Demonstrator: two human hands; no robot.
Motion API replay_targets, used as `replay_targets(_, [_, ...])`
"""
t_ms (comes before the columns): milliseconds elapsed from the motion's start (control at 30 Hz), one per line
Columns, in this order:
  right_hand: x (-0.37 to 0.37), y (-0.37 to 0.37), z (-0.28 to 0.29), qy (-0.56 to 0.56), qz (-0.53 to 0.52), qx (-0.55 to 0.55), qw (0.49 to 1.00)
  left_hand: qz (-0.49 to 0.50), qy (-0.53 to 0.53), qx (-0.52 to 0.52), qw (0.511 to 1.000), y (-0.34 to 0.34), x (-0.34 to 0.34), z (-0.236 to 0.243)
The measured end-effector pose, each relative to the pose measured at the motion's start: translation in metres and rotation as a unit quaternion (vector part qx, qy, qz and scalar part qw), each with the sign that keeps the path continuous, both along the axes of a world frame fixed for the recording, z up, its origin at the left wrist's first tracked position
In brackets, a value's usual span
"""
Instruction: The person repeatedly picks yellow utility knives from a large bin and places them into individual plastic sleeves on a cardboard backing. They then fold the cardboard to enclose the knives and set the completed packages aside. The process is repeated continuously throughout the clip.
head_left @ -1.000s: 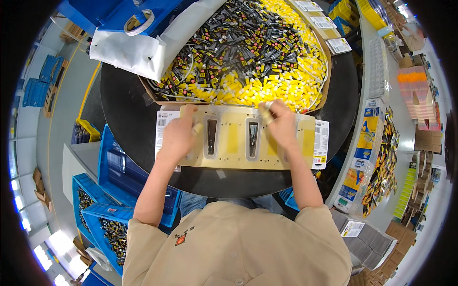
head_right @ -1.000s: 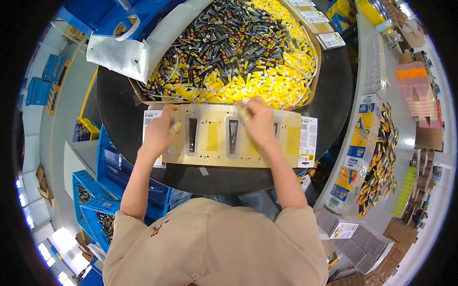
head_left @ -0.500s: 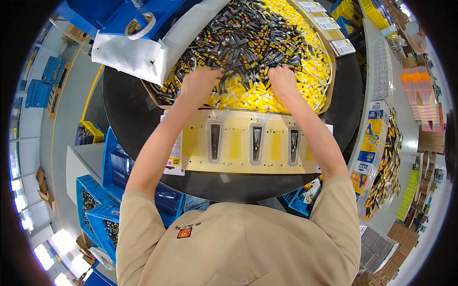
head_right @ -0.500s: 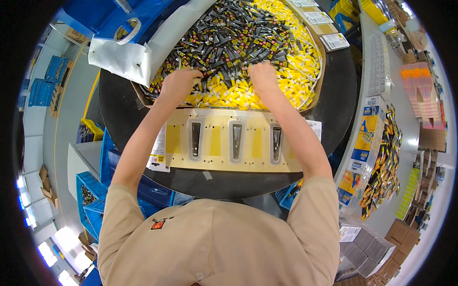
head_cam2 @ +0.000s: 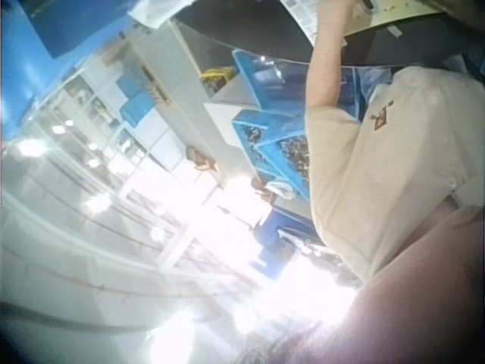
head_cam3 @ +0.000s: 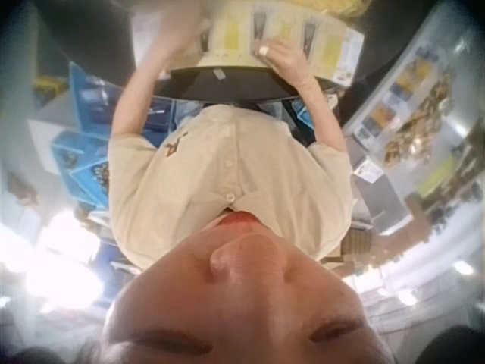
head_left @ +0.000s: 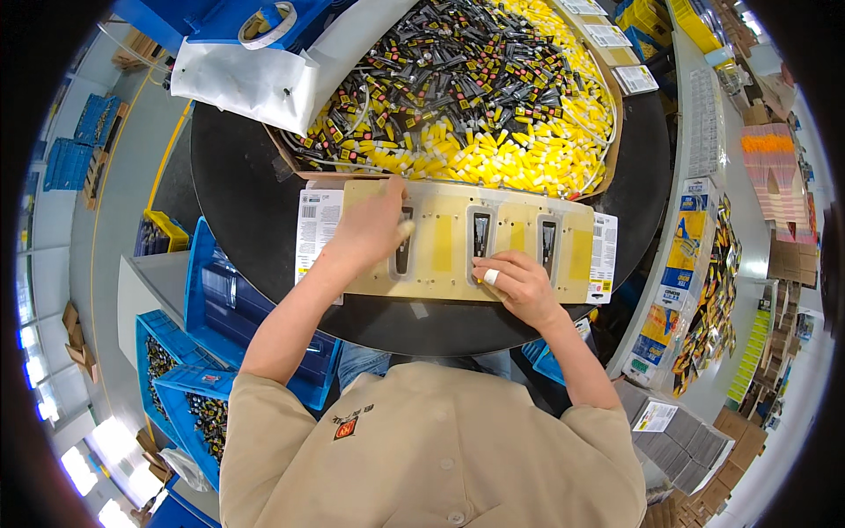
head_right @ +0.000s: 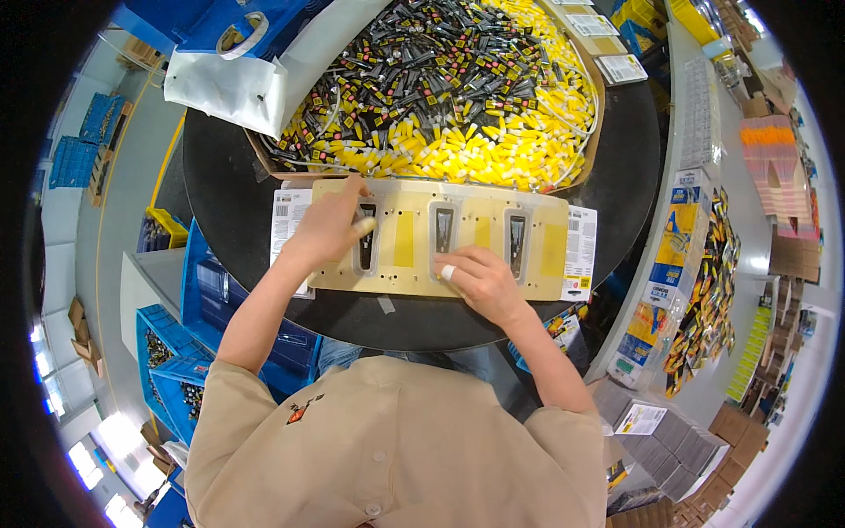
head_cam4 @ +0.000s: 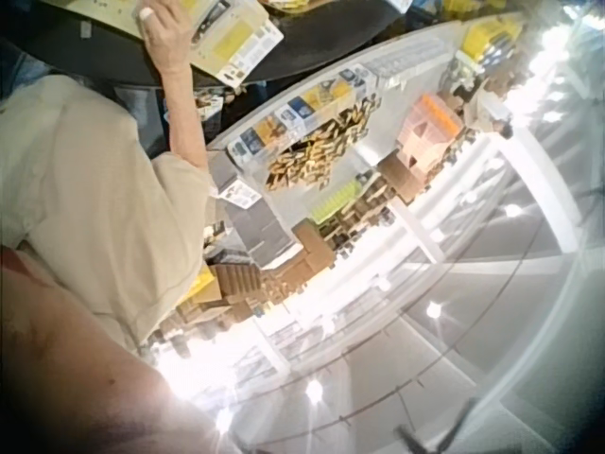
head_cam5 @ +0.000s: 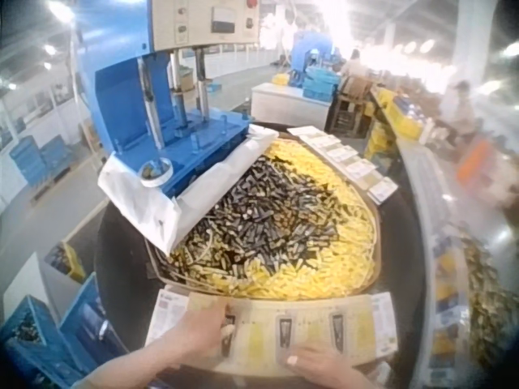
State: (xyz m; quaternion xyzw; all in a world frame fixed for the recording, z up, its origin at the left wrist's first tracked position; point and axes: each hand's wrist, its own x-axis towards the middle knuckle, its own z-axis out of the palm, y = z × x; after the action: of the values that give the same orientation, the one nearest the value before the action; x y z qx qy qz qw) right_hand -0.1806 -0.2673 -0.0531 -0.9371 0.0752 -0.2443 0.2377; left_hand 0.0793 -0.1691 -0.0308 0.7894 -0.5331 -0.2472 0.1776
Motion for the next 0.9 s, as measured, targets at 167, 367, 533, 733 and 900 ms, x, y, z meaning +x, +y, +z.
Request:
replay_targets(167, [-0.040,0.001,0.001,-0.023,-0.135,0.002,0.991,0.001,-0.040,-0.143,0.989,-0.059,0.017,-0.006])
replay_targets(367, [-0.084,-0.014,-0.002,0.037,-0.154,-0.026,0.987,-0.069,-0.188,0.079,0.977,-0.144,0.011,-0.018])
replay_targets(533, [-0.097,-0.023,-0.007,0.047,-0.151,0.010,0.987,-0.139,-0.183,0.049,0.972,-0.136,0.020,-0.017])
replay_targets(733, [-0.134,-0.086,-0.053,0.230,-0.555,-0.005,0.799,-0.188,-0.064,-0.147,0.969,-0.026,0.008,0.011])
replay_targets(900, [-0.146,-0.095,-0.094,0.170,-0.573,0.054,0.800,-0.244,-0.069,-0.077,0.964,0.049,-0.014,0.004])
